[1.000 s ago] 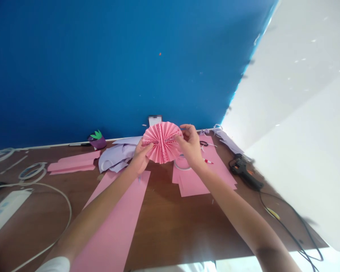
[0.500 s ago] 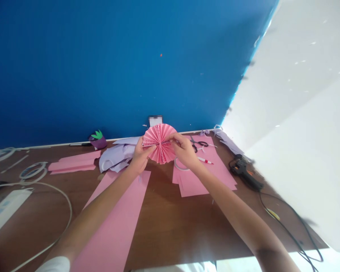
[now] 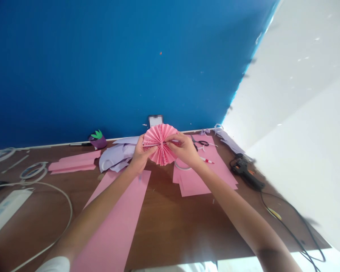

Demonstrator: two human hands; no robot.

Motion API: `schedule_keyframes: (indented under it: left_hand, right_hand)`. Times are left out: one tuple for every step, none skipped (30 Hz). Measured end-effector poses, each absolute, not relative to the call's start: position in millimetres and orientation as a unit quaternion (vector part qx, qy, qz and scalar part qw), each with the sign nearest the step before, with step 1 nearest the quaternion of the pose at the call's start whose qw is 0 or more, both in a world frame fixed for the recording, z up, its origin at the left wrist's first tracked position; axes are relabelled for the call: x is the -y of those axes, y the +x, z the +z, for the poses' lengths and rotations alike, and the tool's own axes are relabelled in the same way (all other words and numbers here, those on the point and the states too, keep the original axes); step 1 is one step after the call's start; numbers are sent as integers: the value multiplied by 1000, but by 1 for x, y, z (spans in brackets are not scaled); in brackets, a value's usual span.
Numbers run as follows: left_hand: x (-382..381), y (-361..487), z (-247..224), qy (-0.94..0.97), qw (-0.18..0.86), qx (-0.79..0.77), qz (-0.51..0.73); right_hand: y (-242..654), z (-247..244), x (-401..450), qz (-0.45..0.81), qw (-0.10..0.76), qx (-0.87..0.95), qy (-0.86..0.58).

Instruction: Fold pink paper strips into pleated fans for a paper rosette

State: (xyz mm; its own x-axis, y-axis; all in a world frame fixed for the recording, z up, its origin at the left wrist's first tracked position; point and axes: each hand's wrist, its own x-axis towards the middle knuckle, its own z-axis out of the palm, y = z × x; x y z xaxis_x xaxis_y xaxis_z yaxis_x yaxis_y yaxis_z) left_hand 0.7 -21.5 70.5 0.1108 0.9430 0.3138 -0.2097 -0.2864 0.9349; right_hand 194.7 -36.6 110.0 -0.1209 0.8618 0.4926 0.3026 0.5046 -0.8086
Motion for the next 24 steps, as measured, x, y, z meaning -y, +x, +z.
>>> schedule_keyframes:
  left_hand:
    - [22, 1, 70, 556, 497, -332, 578]
    - [23, 1, 70, 555, 496, -334, 578]
    - [24, 2, 70, 554, 494, -338, 579]
    - [24, 3, 70, 552, 495, -341, 578]
    - [25, 3, 70, 550, 496, -344, 577]
    - [25, 4, 69, 548, 497, -348, 576]
    - [26, 5, 69, 546, 498, -353, 574]
    - [26, 5, 68, 543, 497, -359, 574]
    - [26, 6, 68, 539, 495, -366, 575]
    - [26, 6, 67, 535, 492, -373, 576]
    - [25, 7, 67, 533, 490, -378, 577]
    - [25, 7, 66, 531, 489, -382, 576]
    - [25, 7, 66, 531, 489, -385, 575]
    - [25, 7, 65, 531, 488, -388, 574]
    - [24, 6, 65, 531, 485, -392, 574]
    - [24, 6, 64, 531, 482, -396, 574]
    - [24, 6, 64, 532, 478, -400, 573]
    - [24, 5, 63, 535, 473, -403, 572]
    - [24, 5, 63, 541, 467, -404, 571]
    - [23, 4, 63, 549, 461, -404, 568]
    - [23, 4, 63, 557, 453, -403, 568]
    - [23, 3, 63, 565, 440, -400, 572]
    - [23, 2, 64, 573, 421, -395, 582]
    - [23, 0, 66, 582, 395, -387, 597]
  right_hand:
    - [195, 111, 37, 261, 510, 703, -422]
    - [195, 112, 37, 249, 503, 709, -426]
    - [195, 112, 37, 236, 497, 715, -431]
    - [195, 112, 37, 225, 493, 720, -434]
    - [195, 112, 36, 215, 490, 725, -433]
    - [196, 111, 36, 209, 489, 730, -430]
    - [196, 110, 35, 207, 487, 735, -424]
    - [196, 108, 35, 209, 486, 738, -418]
    - [196, 106, 34, 214, 487, 739, -413]
    - [195, 104, 33, 218, 487, 739, -412]
    - [194, 102, 33, 219, 490, 736, -413]
    - [193, 99, 32, 215, 492, 734, -416]
    - [191, 97, 32, 209, 495, 731, -420]
    - [190, 95, 32, 202, 500, 727, -424]
    - [189, 94, 32, 195, 506, 725, -426]
    - [187, 93, 33, 188, 511, 722, -426]
    - [187, 92, 33, 180, 516, 721, -426]
    - [186, 91, 33, 173, 519, 721, -425]
    - [186, 91, 33, 167, 520, 721, -425]
    - [186, 91, 33, 165, 520, 722, -426]
    - [186, 91, 33, 165, 519, 722, -427]
    - [186, 91, 33, 169, 518, 720, -429]
    - [187, 92, 33, 175, 518, 718, -431]
    - [187, 92, 33, 185, 519, 713, -434]
